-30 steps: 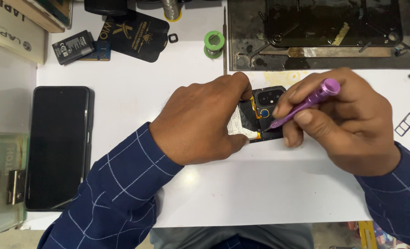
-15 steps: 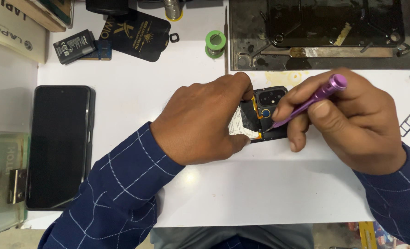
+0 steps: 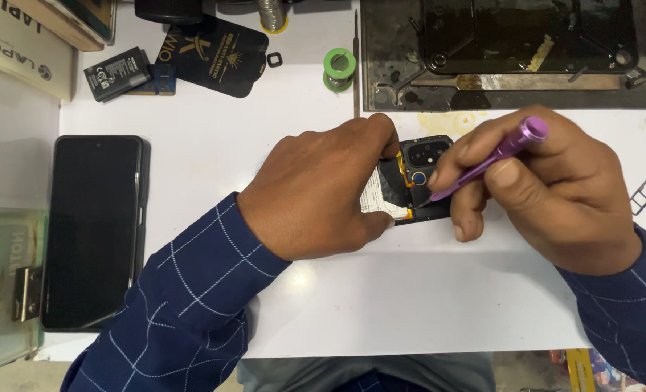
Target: The person unscrews the back of a smartphone with a screwdriver and pries the back cover off the phone body. They then remove the camera module from the phone and use tweezers to handle and work on the small camera component at the workbench.
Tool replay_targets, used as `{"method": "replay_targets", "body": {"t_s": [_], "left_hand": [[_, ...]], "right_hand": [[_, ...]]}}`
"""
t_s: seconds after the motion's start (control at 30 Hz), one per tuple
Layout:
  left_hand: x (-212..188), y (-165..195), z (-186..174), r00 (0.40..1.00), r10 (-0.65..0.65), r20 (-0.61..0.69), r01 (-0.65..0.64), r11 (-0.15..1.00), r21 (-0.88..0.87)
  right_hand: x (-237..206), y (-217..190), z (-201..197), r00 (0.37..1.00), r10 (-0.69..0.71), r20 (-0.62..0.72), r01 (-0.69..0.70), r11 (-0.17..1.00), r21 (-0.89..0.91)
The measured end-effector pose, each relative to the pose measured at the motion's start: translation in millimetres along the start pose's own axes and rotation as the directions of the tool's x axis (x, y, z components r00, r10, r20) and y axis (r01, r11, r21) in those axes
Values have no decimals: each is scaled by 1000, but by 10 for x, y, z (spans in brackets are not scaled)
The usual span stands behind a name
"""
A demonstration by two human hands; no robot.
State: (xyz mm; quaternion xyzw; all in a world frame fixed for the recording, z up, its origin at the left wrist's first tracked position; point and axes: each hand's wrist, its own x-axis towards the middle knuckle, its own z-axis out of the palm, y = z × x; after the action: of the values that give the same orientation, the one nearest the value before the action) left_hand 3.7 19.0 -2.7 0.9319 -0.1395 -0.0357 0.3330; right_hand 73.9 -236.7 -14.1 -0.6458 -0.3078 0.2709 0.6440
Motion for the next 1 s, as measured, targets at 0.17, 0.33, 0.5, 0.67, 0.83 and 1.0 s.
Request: {"method": "replay_targets", "body": {"t_s": [0.17, 0.33, 0.5, 0.67, 0.83, 1.0], "left_hand": [[6, 3, -1, 1000, -6, 1, 6, 1000, 3], [3, 3, 0, 1000, -10, 0, 10, 1000, 8], [9, 22, 4, 1000, -3, 5, 3, 1000, 14], [13, 21, 14, 1000, 22, -11, -22, 1000, 8], [9, 7, 32, 1000, 26, 9, -26, 999, -21], [13, 25, 88, 982, 160, -104, -170, 981, -90]], "right_hand": [[-1, 17, 36, 999, -48, 4, 48, 999, -17], [7, 28, 32, 998, -54, 24, 54, 999, 4], [-47, 20, 67, 996, -87, -6, 82, 958, -276], [-59, -36, 77, 983, -177, -50, 150, 929, -339], [-47, -95, 85, 973, -214, -85, 175, 928, -328], [-38, -99, 82, 965, -239, -106, 208, 948, -241]]}}
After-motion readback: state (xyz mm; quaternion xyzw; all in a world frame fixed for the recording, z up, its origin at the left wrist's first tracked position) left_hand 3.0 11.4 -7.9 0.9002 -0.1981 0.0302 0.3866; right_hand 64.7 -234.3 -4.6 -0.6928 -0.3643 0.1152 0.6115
